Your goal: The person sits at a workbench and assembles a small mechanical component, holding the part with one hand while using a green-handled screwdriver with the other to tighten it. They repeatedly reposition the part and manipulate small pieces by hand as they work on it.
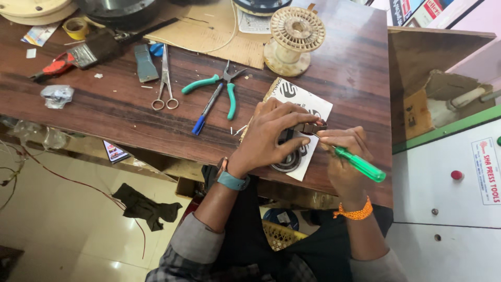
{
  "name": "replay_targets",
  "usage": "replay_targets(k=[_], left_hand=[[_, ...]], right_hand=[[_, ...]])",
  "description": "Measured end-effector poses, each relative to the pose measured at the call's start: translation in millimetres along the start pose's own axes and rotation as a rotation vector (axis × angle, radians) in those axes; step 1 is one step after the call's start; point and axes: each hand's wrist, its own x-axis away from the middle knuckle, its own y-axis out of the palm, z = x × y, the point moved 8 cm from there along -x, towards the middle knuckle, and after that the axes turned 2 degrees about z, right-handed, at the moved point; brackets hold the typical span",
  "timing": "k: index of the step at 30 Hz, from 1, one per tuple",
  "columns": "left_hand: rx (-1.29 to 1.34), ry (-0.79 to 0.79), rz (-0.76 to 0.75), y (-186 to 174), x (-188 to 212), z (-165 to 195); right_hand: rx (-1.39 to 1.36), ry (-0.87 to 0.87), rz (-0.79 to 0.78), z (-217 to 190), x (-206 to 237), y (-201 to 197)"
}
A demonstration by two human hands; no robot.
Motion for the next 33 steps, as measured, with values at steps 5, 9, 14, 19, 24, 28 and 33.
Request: replay_targets(k=[5, 9, 14, 19, 24, 28, 33], left_hand=[[-0.003, 0.014, -0.001, -4, 1, 1], [0.02, -0.001, -0.027, 1, -1, 0], [-0.008, 0.022, -0.053, 0, 1, 6], [-0.034, 0.004, -0.091, -4, 6, 6], [-0.069, 0.026, -0.05, 0, 4, 9], [-0.046, 0.009, -0.046, 0, 5, 8], [-0.052, 0.019, -0.009, -5, 4, 8]], right_hand=[[-0.018, -0.039, -0.074, -1, -7, 0], [0.029, -0.073, -0.068, -12, -10, -4], [0.051, -0.065, -0.011, -38, -10, -10], [0.028, -0.05, 0.013, -52, -9, -3], [0.037, -0.047, 0.022, -48, -5, -7], [-0.028, -0.028, 0.005, -37, -4, -9], [-0.222, 0.248, -0.042, 2, -9, -24]])
